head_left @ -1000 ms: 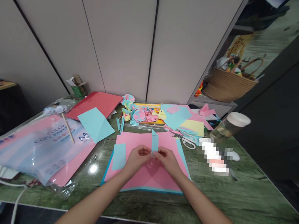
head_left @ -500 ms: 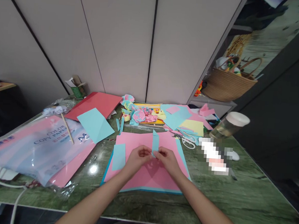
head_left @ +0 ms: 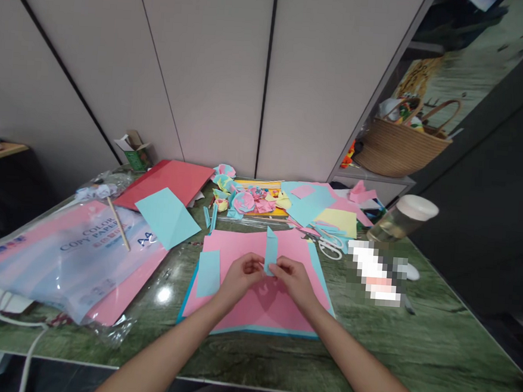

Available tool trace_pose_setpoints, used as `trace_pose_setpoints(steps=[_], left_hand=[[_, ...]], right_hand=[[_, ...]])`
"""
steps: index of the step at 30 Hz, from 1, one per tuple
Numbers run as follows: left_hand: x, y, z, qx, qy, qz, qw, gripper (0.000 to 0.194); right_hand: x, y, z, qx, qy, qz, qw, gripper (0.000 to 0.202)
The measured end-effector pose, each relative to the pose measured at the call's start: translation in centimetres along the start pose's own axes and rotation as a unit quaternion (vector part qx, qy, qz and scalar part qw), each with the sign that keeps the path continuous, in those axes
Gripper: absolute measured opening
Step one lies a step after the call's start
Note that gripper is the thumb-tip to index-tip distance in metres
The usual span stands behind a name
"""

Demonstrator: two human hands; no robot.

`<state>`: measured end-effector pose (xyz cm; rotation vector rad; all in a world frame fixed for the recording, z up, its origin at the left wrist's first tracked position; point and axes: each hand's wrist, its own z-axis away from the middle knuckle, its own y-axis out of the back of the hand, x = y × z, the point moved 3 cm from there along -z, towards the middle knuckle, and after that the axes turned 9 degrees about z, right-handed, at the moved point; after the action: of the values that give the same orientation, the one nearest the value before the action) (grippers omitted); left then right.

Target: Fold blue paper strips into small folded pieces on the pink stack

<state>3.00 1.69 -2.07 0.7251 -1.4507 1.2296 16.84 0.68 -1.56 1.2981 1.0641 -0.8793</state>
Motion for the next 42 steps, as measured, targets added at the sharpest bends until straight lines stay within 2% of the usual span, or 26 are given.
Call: trace_pose_setpoints(steps=[9, 16, 21, 25, 26, 28, 29, 31, 33, 35, 37, 40, 42], left_hand=[[0.2, -0.1, 0.1, 0.005, -0.016, -0.008, 1.0, 0.021], [0.1, 0.0, 0.1, 0.003, 0.003, 0.026, 1.0, 0.029], [0.3, -0.3, 0.3, -0.003, -0.002, 0.023, 1.0, 0.031], [0.4, 0.0, 0.2, 0.001, 0.006, 0.025, 1.0, 0.037], [0.4, 0.1, 0.2, -0.001, 0.012, 0.031, 0.999, 0.038], [0.5, 0.2, 0.2, -0.004, 0.026, 0.05, 0.998, 0.039], [0.5, 0.2, 0.3, -0.007, 0.035, 0.066, 0.997, 0.039], [0.7, 0.1, 0.3, -0.021, 0.053, 0.108, 0.992, 0.036], [1.0, -0.1, 0.5, -0.044, 0.066, 0.148, 0.986, 0.034], [1.2, -0.3, 0.6, -0.062, 0.076, 0.157, 0.983, 0.031], [1.5, -0.3, 0.7, -0.053, 0.062, 0.126, 0.989, 0.025], [2.3, 0.2, 0.8, 0.007, -0.041, 0.047, 0.998, 0.02], [2.6, 0.3, 0.8, 0.026, -0.096, 0.011, 0.995, 0.022]], right_hand=[[-0.1, 0.2, 0.1, 0.028, 0.036, 0.04, 0.998, 0.026], [-0.3, 0.3, 0.1, -0.01, 0.015, 0.004, 1.0, 0.029], [-0.3, 0.2, 0.1, 0.021, 0.027, 0.026, 0.999, 0.029], [0.1, 0.0, -0.2, -0.028, 0.028, 0.038, 0.998, 0.028], [0.0, 0.2, -0.2, -0.025, 0.036, 0.044, 0.998, 0.027], [-0.3, 0.9, -0.1, 0.036, 0.077, 0.076, 0.994, 0.024], [-0.6, 1.3, 0.1, 0.078, 0.112, 0.11, 0.985, 0.027], [-1.4, 1.9, 0.6, 0.147, 0.197, 0.211, 0.946, 0.03], [-2.2, 2.0, 1.2, 0.171, 0.268, 0.31, 0.896, 0.021], [-2.7, 2.0, 1.6, 0.176, 0.294, 0.36, 0.868, 0.015], [-3.0, 2.0, 1.7, 0.167, 0.28, 0.359, 0.875, 0.013], [-2.9, 1.9, 1.4, 0.125, 0.217, 0.298, 0.921, 0.006], [-2.7, 1.8, 1.2, 0.091, 0.169, 0.242, 0.951, 0.003]])
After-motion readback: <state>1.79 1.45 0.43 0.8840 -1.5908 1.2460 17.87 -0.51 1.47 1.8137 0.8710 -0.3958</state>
